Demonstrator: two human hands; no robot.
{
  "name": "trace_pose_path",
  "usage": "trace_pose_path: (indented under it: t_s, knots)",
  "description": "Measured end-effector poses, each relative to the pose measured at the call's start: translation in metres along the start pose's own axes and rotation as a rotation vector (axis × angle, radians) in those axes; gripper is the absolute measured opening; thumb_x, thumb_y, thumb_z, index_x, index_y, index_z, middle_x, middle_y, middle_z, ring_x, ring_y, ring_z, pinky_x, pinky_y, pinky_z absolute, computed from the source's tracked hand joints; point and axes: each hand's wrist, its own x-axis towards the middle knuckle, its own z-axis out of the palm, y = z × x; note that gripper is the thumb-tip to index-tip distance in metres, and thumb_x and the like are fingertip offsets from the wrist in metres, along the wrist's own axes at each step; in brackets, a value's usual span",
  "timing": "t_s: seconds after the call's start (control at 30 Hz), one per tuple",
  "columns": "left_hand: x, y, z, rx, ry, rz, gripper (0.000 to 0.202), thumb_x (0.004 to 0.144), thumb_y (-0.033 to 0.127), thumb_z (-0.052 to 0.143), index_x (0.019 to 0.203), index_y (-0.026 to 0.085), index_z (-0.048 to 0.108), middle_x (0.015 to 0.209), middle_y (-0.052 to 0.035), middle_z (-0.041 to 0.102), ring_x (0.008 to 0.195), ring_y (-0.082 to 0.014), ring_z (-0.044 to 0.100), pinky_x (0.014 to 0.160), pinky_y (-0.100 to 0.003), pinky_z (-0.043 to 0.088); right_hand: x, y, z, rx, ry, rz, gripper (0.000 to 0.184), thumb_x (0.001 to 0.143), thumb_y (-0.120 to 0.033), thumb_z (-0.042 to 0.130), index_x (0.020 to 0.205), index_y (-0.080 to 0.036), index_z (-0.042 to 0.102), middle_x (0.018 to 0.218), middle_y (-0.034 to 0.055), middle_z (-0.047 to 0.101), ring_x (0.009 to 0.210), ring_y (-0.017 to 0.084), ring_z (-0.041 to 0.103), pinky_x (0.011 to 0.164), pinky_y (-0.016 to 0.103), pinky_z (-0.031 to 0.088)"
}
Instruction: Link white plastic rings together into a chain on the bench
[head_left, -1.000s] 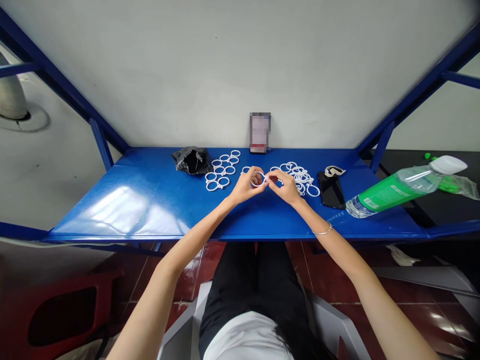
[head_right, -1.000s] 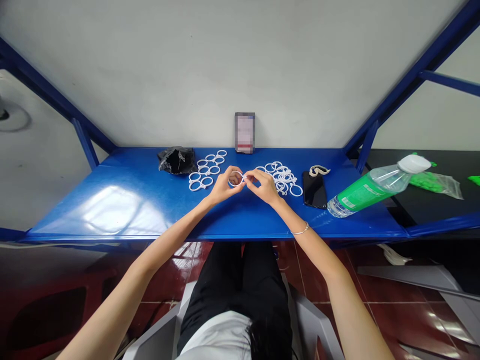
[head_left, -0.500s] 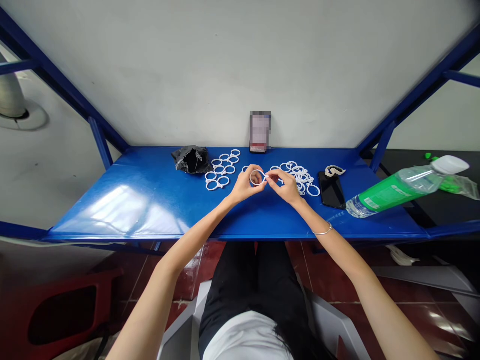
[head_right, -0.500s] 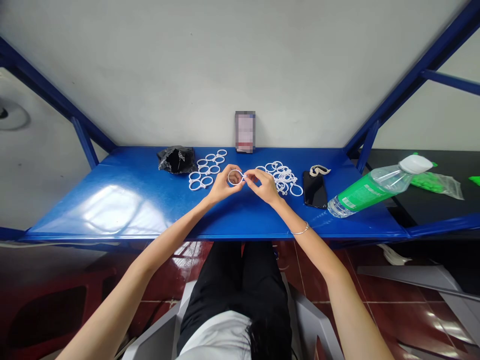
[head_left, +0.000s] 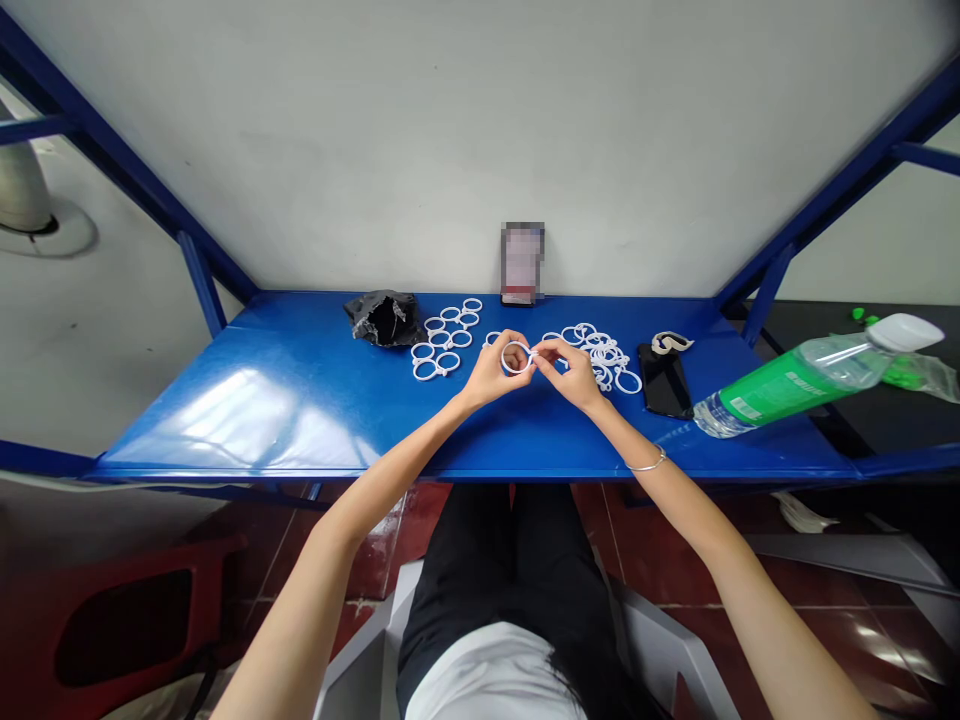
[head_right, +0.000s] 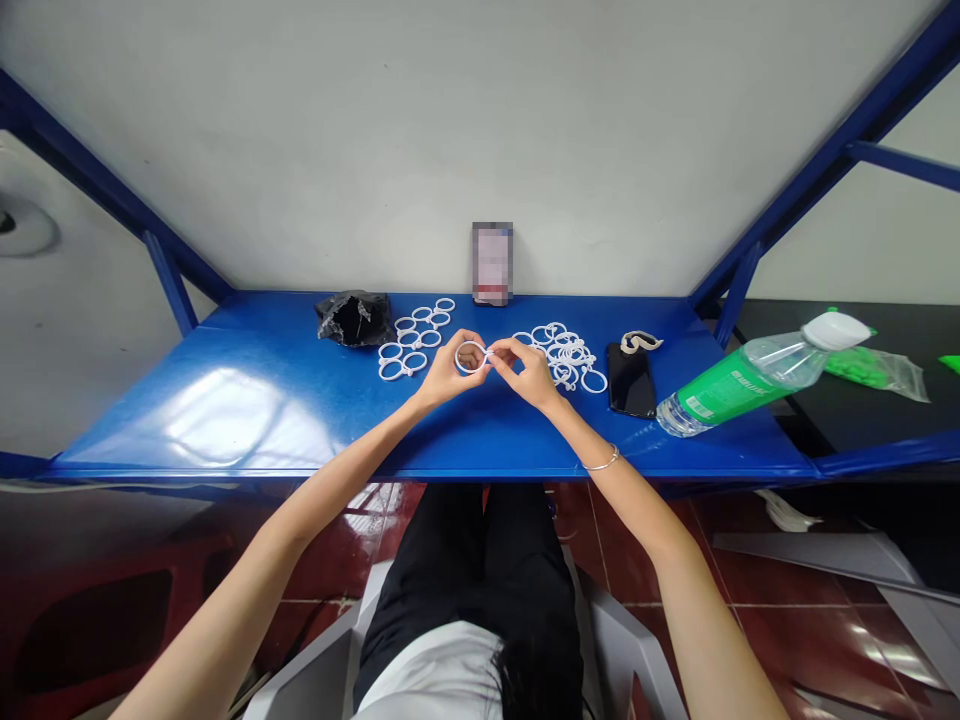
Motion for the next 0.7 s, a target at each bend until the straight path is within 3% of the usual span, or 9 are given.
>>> trace_pose_path:
  t_s: [0.7]
  knots:
    - [-0.0002, -0.0015, -0.0019, 0.157, -0.01, 0.063, 0.029, 0.084, 0.041, 0.064, 0.096, 0.019, 0.049, 0.059, 0.0072, 0.053, 0.051, -0.0071, 0.047, 0.054, -0.019, 0.04, -0.0027, 0.0011, 0.0, -0.041, -0.012, -0.013, 0.012, 0.09, -0.032, 0.058, 0.093, -0.022, 0.064, 0.071, -0.0002, 0.068, 0.061, 0.015, 0.064, 0.061, 0.028, 0.056]
